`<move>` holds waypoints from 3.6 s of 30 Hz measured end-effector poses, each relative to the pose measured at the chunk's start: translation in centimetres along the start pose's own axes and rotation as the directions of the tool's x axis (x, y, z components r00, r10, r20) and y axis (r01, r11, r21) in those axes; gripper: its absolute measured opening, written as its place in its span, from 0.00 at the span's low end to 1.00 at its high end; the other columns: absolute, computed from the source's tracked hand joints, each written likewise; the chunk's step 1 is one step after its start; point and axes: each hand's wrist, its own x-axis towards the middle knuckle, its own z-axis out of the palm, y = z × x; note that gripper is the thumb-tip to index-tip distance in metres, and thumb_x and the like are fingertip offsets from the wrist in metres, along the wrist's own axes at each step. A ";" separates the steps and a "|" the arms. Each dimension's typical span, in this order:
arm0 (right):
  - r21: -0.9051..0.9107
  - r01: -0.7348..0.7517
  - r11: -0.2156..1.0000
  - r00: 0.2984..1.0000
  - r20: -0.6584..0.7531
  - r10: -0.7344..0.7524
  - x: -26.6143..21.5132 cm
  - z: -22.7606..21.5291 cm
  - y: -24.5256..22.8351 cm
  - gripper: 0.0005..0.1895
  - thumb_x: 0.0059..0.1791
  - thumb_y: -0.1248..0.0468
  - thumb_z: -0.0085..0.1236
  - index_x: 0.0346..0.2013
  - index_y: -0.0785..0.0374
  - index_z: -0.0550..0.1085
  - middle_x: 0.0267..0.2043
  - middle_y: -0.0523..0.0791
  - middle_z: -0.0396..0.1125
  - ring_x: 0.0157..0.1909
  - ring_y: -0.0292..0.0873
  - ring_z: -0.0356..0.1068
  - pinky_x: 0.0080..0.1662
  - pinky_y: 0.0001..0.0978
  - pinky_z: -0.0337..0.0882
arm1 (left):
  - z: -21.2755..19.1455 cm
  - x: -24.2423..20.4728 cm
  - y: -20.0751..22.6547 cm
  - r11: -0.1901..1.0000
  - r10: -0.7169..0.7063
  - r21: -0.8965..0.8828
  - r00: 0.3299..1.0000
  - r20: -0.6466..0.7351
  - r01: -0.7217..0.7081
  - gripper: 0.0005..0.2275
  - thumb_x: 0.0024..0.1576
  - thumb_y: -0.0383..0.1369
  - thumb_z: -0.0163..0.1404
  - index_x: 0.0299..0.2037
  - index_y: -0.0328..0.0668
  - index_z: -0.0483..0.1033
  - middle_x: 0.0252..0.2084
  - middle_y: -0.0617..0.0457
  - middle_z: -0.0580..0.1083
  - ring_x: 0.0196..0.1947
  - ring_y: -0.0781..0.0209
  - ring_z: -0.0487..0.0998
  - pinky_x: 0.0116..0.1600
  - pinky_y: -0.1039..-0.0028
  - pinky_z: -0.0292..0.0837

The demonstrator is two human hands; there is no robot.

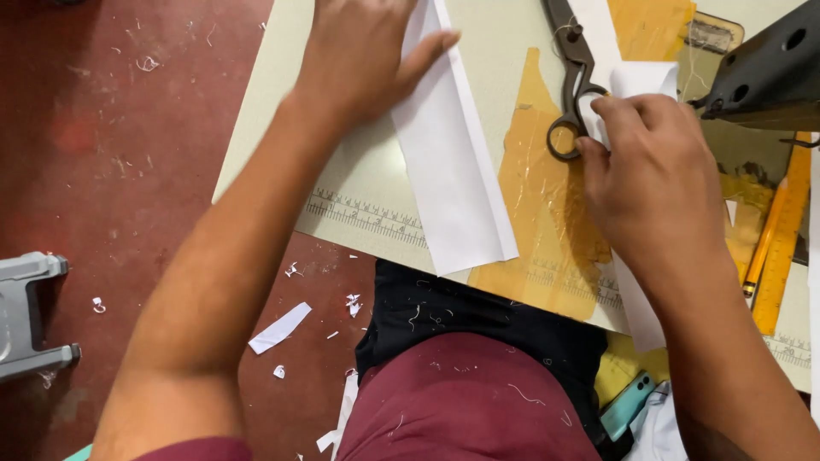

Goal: Cutting and preparing white fabric strips using scissors at a sewing workstation

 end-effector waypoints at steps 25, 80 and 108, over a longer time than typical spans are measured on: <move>0.786 -0.586 0.197 0.810 0.564 0.162 0.7 -5.4 1.3 0.05 0.55 0.73 0.50 0.43 0.74 0.72 0.38 0.56 0.77 0.30 0.46 0.77 0.21 0.27 0.68 | -4.5 -5.1 6.2 0.969 -0.093 -0.190 0.950 0.299 0.155 0.37 0.67 0.58 0.41 0.76 0.34 0.56 0.78 0.39 0.55 0.77 0.41 0.40 0.74 0.46 0.32; 0.231 -0.279 -0.932 0.893 0.419 -0.163 -20.7 5.2 -5.7 0.35 0.57 0.47 0.62 0.59 0.75 0.60 0.48 0.54 0.60 0.33 0.43 0.62 0.33 0.36 0.69 | -6.1 -7.1 8.8 0.985 -0.130 -0.051 0.897 0.423 0.167 0.49 0.58 0.74 0.42 0.80 0.49 0.46 0.82 0.54 0.47 0.80 0.43 0.38 0.78 0.44 0.31; 0.328 -0.218 -0.919 0.840 0.542 -0.006 -16.3 3.2 -6.8 0.25 0.58 0.57 0.57 0.64 0.71 0.65 0.53 0.59 0.61 0.30 0.39 0.58 0.29 0.26 0.67 | -7.6 -9.2 10.8 0.988 -0.078 -0.084 0.898 0.432 0.126 0.53 0.53 0.77 0.35 0.79 0.44 0.47 0.81 0.55 0.47 0.78 0.42 0.35 0.77 0.41 0.30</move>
